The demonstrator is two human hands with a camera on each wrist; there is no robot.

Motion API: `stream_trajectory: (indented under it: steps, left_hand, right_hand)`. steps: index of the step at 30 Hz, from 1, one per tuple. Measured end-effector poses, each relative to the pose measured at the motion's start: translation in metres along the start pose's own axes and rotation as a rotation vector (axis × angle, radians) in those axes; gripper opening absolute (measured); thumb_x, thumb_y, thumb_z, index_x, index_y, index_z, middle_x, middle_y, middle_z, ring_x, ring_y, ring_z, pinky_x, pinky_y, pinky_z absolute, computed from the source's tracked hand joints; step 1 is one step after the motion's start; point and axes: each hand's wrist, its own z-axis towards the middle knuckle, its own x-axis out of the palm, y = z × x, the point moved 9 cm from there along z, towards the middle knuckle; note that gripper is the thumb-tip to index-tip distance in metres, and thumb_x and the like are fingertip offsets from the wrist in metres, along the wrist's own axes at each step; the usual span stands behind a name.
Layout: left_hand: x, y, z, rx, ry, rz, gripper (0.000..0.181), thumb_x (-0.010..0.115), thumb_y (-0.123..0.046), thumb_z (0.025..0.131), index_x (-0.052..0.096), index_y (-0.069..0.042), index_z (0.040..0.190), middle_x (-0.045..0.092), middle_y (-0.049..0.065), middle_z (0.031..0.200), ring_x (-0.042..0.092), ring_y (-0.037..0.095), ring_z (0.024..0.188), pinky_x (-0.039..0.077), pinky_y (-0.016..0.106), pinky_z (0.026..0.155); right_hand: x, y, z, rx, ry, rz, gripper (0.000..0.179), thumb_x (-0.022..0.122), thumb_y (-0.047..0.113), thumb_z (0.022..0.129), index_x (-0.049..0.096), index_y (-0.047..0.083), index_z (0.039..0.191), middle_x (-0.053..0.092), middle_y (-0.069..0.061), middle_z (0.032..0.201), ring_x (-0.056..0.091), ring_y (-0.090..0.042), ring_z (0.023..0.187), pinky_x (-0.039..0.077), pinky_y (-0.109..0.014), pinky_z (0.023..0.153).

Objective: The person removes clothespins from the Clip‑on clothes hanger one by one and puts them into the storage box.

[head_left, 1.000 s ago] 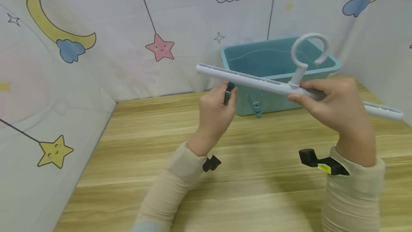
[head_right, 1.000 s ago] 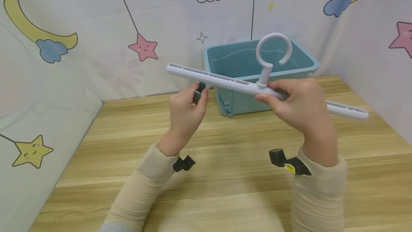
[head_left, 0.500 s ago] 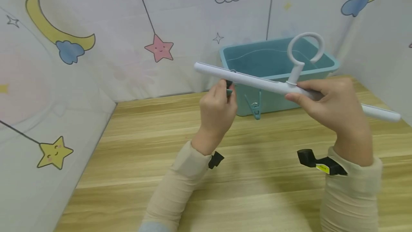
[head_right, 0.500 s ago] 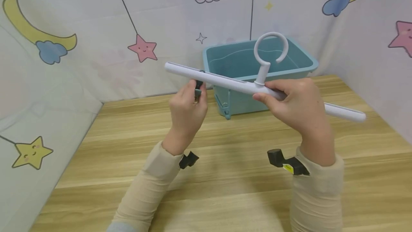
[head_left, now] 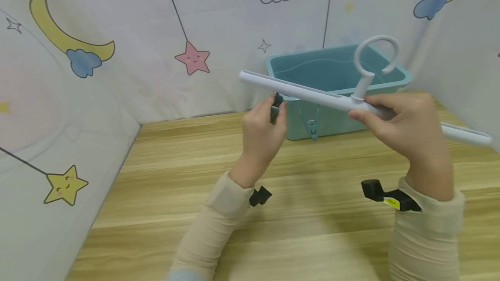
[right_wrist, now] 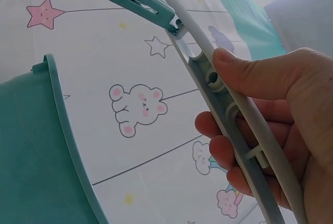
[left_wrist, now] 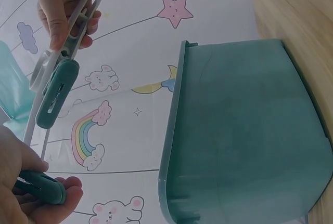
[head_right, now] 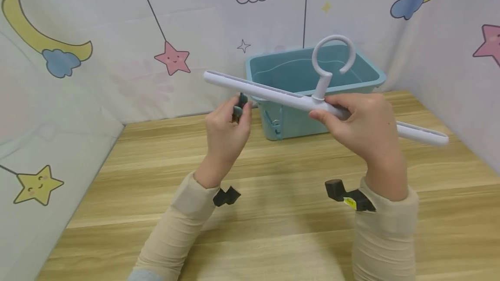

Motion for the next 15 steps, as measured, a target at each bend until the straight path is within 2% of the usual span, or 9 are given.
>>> stream_trajectory:
  steps: [1, 4, 6, 8, 11, 13, 15]
  left_hand:
    - [0.0, 0.001, 0.0, -0.006, 0.001, -0.006, 0.01, 0.063, 0.003, 0.087, 0.061, 0.009, 0.08, 0.059, 0.013, 0.062, 0.048, 0.018, 0.05, 0.039, 0.025, 0.046]
    - [0.002, 0.005, -0.001, -0.026, 0.01, -0.028, 0.01, 0.064, 0.002, 0.088, 0.062, 0.009, 0.08, 0.06, 0.013, 0.063, 0.049, 0.018, 0.051, 0.04, 0.025, 0.047]
    - [0.004, 0.008, 0.0, -0.043, 0.021, -0.044, 0.012, 0.064, 0.002, 0.088, 0.061, 0.008, 0.078, 0.058, 0.012, 0.06, 0.047, 0.017, 0.05, 0.038, 0.023, 0.047]
    - [0.006, 0.011, 0.0, -0.058, 0.03, -0.059, 0.014, 0.064, 0.001, 0.088, 0.061, 0.007, 0.076, 0.054, 0.01, 0.057, 0.042, 0.015, 0.049, 0.033, 0.022, 0.047]
    - [0.008, 0.014, 0.001, -0.068, 0.039, -0.079, 0.015, 0.064, 0.001, 0.088, 0.06, 0.006, 0.074, 0.049, 0.008, 0.055, 0.038, 0.013, 0.048, 0.03, 0.021, 0.046]
    - [0.01, 0.015, 0.002, -0.07, 0.04, -0.092, 0.015, 0.063, 0.001, 0.088, 0.061, 0.006, 0.074, 0.048, 0.007, 0.054, 0.037, 0.012, 0.046, 0.029, 0.02, 0.046]
    - [0.012, 0.017, 0.003, -0.07, 0.044, -0.107, 0.015, 0.063, 0.0, 0.088, 0.062, 0.006, 0.075, 0.047, 0.007, 0.053, 0.036, 0.012, 0.045, 0.028, 0.02, 0.046]
  right_hand:
    - [-0.001, -0.001, 0.0, 0.007, -0.014, 0.007, 0.025, 0.085, 0.003, 0.064, 0.074, -0.009, 0.083, 0.068, -0.015, 0.064, 0.043, 0.012, 0.057, 0.033, -0.006, 0.057]
    - [-0.005, -0.006, -0.003, 0.039, -0.071, 0.045, 0.032, 0.086, 0.019, 0.071, 0.074, -0.008, 0.084, 0.068, -0.017, 0.066, 0.044, 0.017, 0.061, 0.034, -0.004, 0.059]
    - [-0.008, -0.01, -0.005, 0.059, -0.113, 0.077, 0.041, 0.084, 0.032, 0.075, 0.075, -0.007, 0.084, 0.068, -0.017, 0.066, 0.046, 0.019, 0.063, 0.035, -0.003, 0.061]
    - [-0.01, -0.013, -0.006, 0.079, -0.134, 0.091, 0.042, 0.084, 0.034, 0.075, 0.075, -0.006, 0.084, 0.068, -0.019, 0.067, 0.047, 0.021, 0.065, 0.036, -0.003, 0.063]
    - [-0.012, -0.013, -0.006, 0.093, -0.14, 0.09, 0.029, 0.088, 0.013, 0.068, 0.075, -0.007, 0.084, 0.069, -0.017, 0.068, 0.049, 0.022, 0.067, 0.038, -0.002, 0.064]
    - [-0.014, -0.012, -0.005, 0.098, -0.128, 0.081, 0.027, 0.087, -0.002, 0.061, 0.074, -0.008, 0.084, 0.071, -0.004, 0.071, 0.049, 0.022, 0.067, 0.039, -0.002, 0.064]
    - [-0.015, -0.012, -0.005, 0.101, -0.122, 0.08, 0.029, 0.085, -0.009, 0.058, 0.074, -0.009, 0.085, 0.068, 0.01, 0.075, 0.05, 0.023, 0.068, 0.04, -0.002, 0.064]
